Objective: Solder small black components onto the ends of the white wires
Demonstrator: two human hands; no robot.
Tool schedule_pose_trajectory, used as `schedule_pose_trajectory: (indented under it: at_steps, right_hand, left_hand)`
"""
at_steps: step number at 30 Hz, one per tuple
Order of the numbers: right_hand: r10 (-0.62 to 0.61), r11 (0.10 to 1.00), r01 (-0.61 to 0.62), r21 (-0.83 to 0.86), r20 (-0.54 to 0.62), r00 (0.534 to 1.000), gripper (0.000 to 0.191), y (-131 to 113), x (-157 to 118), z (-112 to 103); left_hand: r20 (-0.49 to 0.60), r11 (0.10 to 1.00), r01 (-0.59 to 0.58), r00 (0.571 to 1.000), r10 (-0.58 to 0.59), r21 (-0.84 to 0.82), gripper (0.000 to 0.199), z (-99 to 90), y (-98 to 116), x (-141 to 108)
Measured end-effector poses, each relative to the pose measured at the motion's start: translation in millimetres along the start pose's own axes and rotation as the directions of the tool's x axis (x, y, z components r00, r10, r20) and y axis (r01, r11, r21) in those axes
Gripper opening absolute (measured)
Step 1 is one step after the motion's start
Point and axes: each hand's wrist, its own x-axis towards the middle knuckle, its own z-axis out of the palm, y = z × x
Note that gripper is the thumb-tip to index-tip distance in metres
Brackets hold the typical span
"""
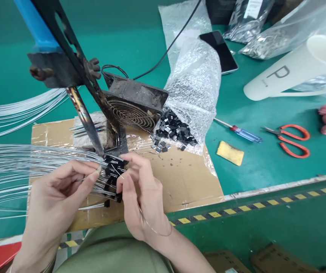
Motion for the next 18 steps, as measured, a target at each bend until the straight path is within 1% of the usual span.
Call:
schedule_pose_trajectory:
  at_steps: [2, 5, 8, 13, 18]
  right_hand:
    - [-0.006, 0.999, 0.005, -0.049, -0.013, 1.000, 0.013, -1, 2, -3]
    - [-0.055, 0.994, 0.054, -0.098, -0.011, 0.998, 0.023, -3, 7, -6]
    - [-0.107, 0.994, 0.106, -0.031, -0.028, 0.994, 0.020, -6, 12, -6]
    - [-0.038, 0.997, 0.037, 0.073, 0.025, 0.999, 0.022, -10, 15, -5]
    - [-0.013, 0.992, 0.015, 0.128, -0.019, 1.000, 0.023, -10, 18, -3]
  left_hand:
    - [-0.006, 1.000, 0.003, 1.000, -0.003, 0.003, 0.010, 0.1, 1, 2]
    - [-0.016, 1.000, -0.005, 1.000, 0.005, -0.001, 0.010, 0.5, 2, 5]
    - [-0.020, 1.000, -0.013, 1.000, 0.013, -0.006, 0.011, 1.1, 4, 8]
    - [-0.020, 1.000, -0.013, 1.000, 0.013, 0.019, 0.011, 1.0, 4, 12]
    - [-0.035, 0.998, -0.031, 0.999, 0.033, 0.048, 0.012, 1.5, 3, 16]
